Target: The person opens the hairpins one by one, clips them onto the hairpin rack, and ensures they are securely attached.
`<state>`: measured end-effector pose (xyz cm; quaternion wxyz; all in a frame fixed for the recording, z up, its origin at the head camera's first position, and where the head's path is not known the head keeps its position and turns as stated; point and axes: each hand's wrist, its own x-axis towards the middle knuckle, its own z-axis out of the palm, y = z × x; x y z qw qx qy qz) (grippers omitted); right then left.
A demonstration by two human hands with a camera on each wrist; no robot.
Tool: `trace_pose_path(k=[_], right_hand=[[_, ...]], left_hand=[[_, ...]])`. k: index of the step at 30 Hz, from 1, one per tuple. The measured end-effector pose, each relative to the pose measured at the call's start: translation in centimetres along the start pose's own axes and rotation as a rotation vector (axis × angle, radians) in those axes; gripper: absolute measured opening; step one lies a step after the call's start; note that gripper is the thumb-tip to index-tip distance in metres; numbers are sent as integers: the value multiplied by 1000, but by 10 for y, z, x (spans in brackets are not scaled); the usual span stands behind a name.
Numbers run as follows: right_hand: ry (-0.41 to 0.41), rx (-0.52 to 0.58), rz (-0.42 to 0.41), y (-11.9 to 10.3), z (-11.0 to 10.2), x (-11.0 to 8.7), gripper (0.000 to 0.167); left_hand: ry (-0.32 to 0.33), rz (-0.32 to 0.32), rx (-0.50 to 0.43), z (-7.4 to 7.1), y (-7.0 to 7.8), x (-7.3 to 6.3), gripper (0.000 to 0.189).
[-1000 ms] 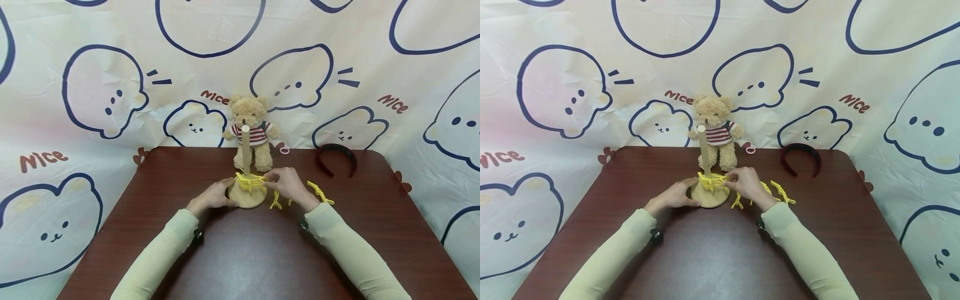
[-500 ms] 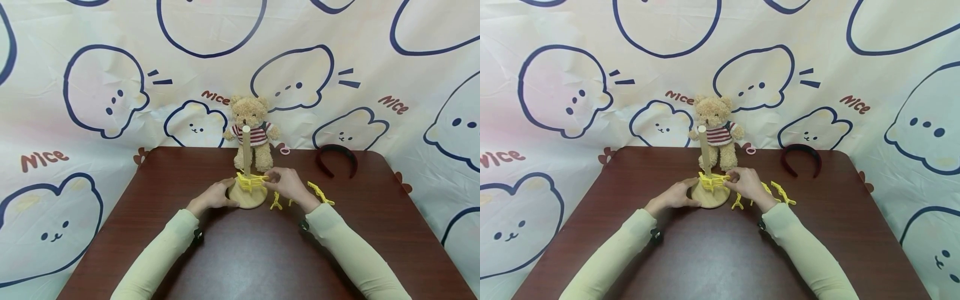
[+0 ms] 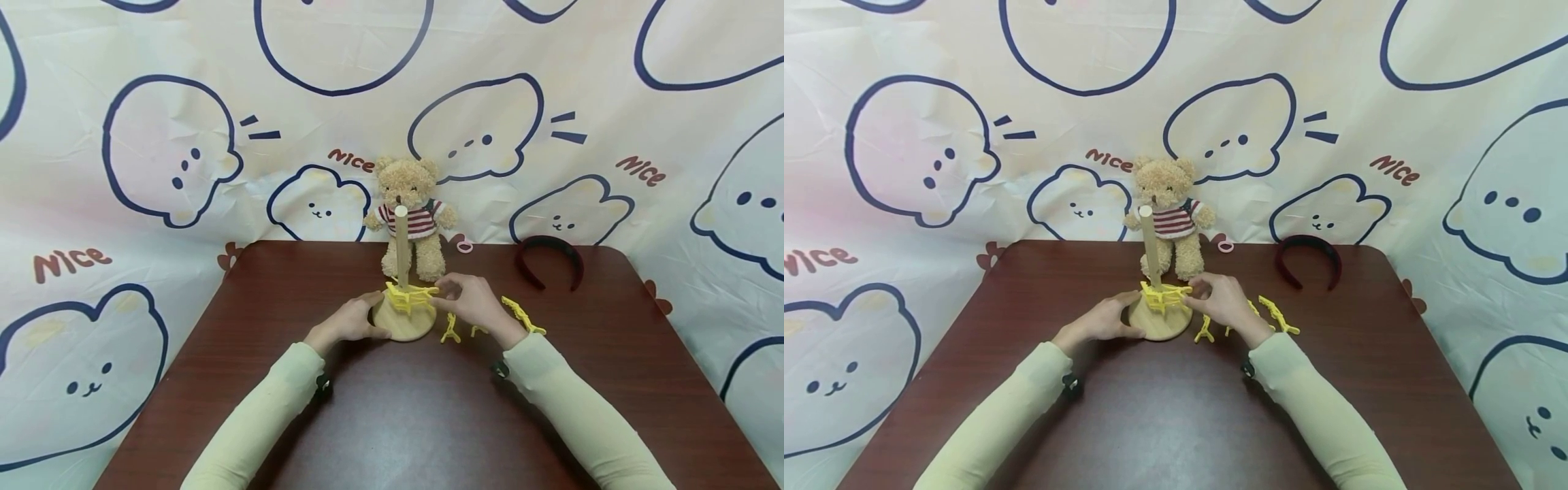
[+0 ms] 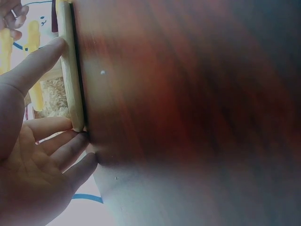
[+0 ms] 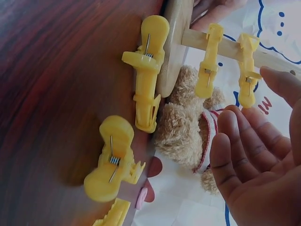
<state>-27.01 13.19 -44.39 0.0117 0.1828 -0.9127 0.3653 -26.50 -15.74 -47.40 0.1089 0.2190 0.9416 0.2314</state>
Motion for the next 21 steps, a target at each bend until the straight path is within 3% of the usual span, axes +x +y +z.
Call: trace_pose_path(k=[21], right_hand=[[12,-6,42,34,-39,-35,30]], left_hand=[[0,-12,-7,-1,1,0,96]])
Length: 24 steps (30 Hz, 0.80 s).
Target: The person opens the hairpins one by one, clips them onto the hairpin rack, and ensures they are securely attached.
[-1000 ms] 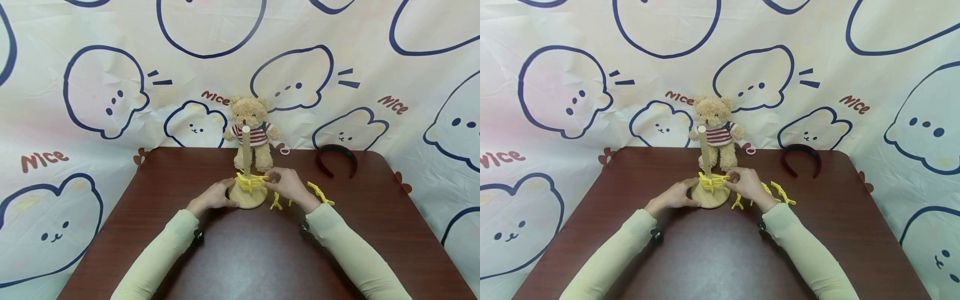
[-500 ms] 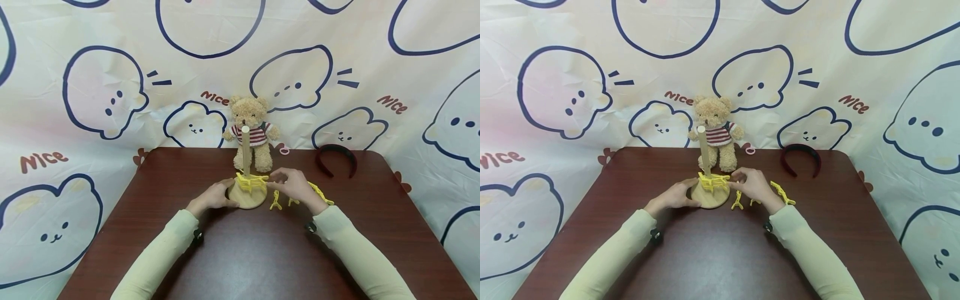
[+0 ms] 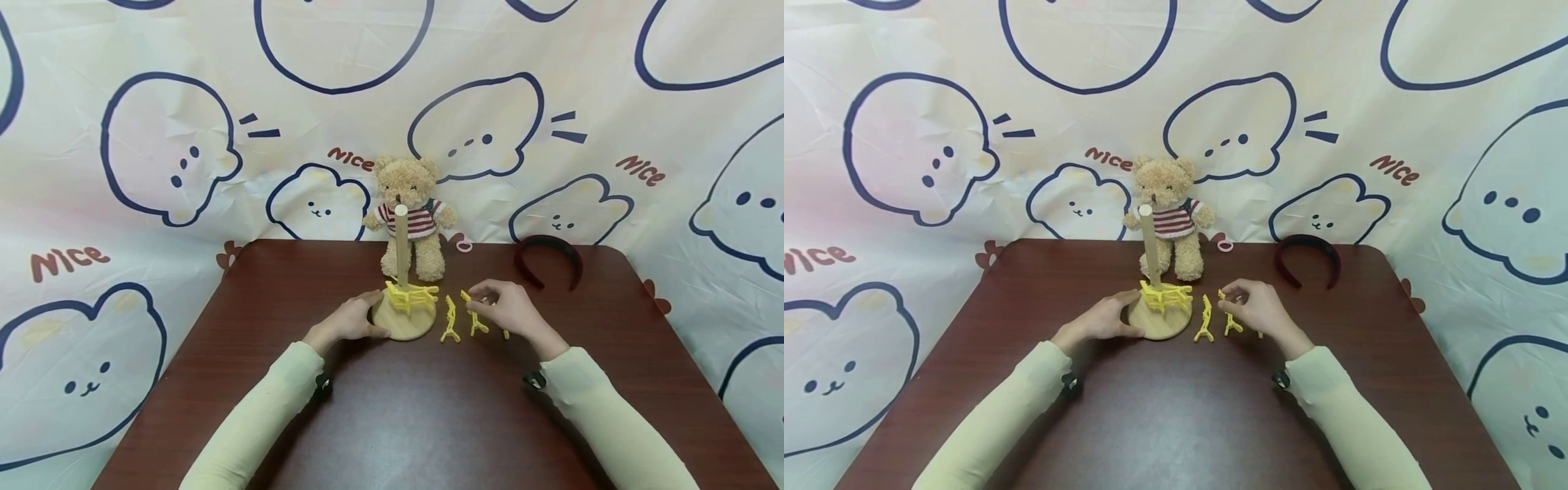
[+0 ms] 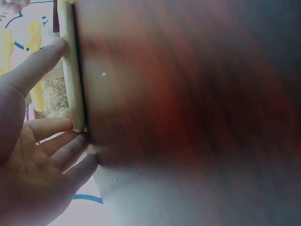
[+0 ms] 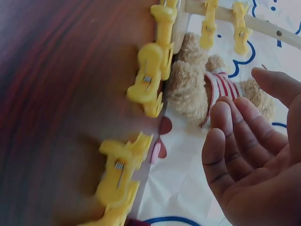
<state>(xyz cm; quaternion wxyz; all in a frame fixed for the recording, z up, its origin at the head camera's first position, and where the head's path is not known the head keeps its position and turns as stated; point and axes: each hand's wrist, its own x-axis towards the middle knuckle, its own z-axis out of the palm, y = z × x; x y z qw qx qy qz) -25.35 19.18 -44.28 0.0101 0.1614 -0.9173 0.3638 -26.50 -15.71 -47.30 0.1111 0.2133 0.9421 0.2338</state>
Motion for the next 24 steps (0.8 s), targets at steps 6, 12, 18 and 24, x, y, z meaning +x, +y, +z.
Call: trace_pose_path(k=[6,12,18,24], right_hand=[[14,-19,16,15,-10,-13,30],[25,-35,71,30,-23,-26,32],[43,-72,107,46,-35,-39,29],[45,-121,150,63,-43,-49,33]], left_hand=[[1,3,-2,0,0,-1,97],[1,7,-9,1,1,-1,97],[-1,0,-5,1,1,0,97],[-11,-6,-1,0,1,0,97]])
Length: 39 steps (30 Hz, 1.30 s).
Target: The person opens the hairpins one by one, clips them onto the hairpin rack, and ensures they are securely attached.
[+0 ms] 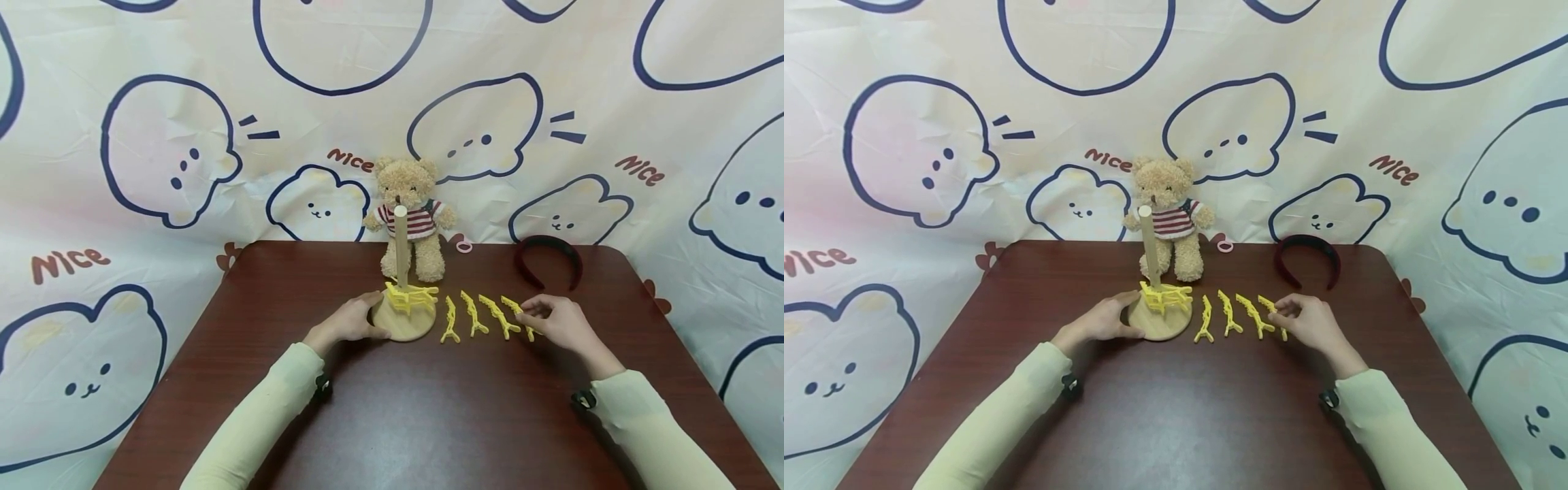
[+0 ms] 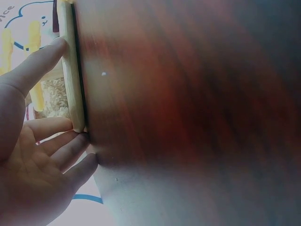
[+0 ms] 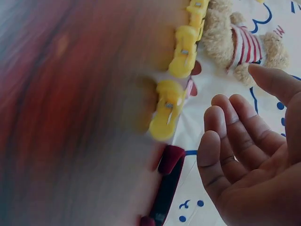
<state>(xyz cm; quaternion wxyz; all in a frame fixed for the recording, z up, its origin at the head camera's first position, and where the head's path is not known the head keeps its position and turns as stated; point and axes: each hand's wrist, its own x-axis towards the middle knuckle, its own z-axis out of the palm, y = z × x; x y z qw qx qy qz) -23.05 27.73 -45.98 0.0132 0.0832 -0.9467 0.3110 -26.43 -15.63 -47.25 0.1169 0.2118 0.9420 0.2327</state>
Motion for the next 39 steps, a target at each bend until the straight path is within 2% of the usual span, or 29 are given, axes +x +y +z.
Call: trace_pose_path(k=[13,21,27,39], right_hand=[[-27,-104,61,22,-6,-10,36],[-100,-138,129,24,-5,-12,45],[-125,-154,159,24,-3,-13,41],[-130,-180,154,25,-3,-13,43]], left_hand=[[-1,4,10,0,-2,1,97],[-9,-3,5,0,-1,1,97],[-13,-5,-4,0,-1,0,97],[-12,9,15,-1,-1,0,97]])
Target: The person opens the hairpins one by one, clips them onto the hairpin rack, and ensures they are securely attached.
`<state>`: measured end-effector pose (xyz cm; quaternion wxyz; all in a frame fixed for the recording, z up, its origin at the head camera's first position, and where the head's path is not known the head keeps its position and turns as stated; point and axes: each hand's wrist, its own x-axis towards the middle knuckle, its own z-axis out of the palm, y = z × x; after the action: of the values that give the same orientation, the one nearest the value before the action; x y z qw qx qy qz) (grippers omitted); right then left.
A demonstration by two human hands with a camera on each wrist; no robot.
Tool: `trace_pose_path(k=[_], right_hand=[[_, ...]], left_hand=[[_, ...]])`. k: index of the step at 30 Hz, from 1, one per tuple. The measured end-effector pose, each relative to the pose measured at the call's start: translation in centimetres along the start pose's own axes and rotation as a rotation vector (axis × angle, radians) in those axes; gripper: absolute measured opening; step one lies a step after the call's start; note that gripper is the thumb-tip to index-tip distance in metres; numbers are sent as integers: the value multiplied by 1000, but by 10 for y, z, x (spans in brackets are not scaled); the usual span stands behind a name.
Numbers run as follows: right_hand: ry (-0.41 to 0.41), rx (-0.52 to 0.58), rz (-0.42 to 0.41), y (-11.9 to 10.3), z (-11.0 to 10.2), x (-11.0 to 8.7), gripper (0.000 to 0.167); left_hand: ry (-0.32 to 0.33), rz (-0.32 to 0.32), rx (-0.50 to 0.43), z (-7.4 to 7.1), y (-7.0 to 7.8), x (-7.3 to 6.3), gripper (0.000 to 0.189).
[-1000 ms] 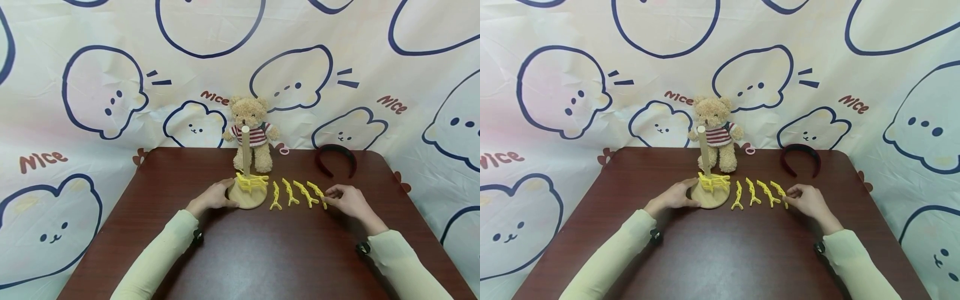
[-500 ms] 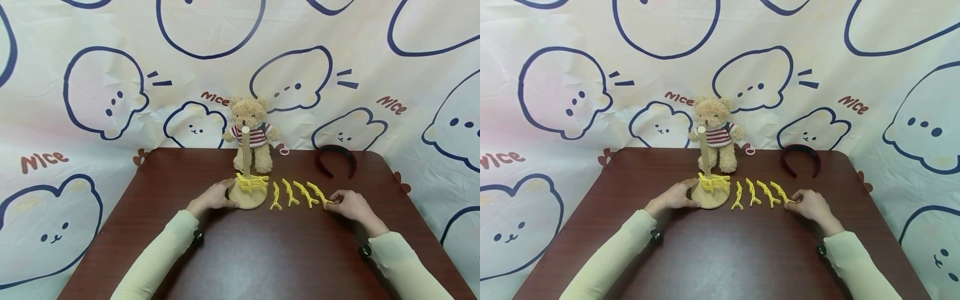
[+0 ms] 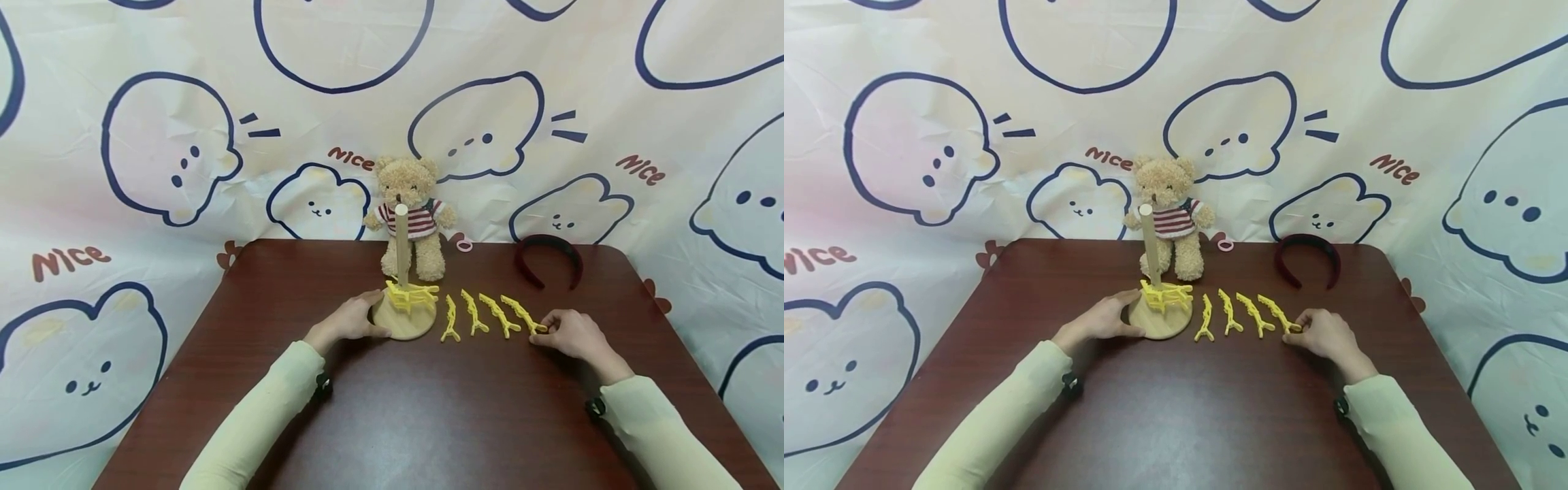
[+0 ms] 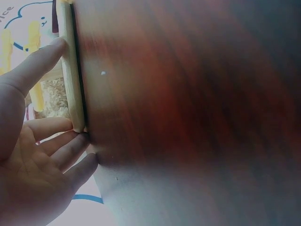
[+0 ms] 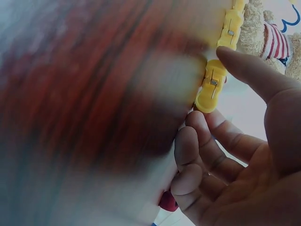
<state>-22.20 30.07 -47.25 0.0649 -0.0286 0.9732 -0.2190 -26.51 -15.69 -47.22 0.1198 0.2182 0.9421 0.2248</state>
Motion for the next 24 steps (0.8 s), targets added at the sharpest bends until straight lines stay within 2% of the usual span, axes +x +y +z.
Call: trace_pose_path(k=[9,24], right_hand=[[33,19,-21,2,-3,3,38],[228,40,-80,-1,-12,1,33]], left_hand=[[0,4,5,-1,0,2,97],[10,-10,9,1,1,0,96]])
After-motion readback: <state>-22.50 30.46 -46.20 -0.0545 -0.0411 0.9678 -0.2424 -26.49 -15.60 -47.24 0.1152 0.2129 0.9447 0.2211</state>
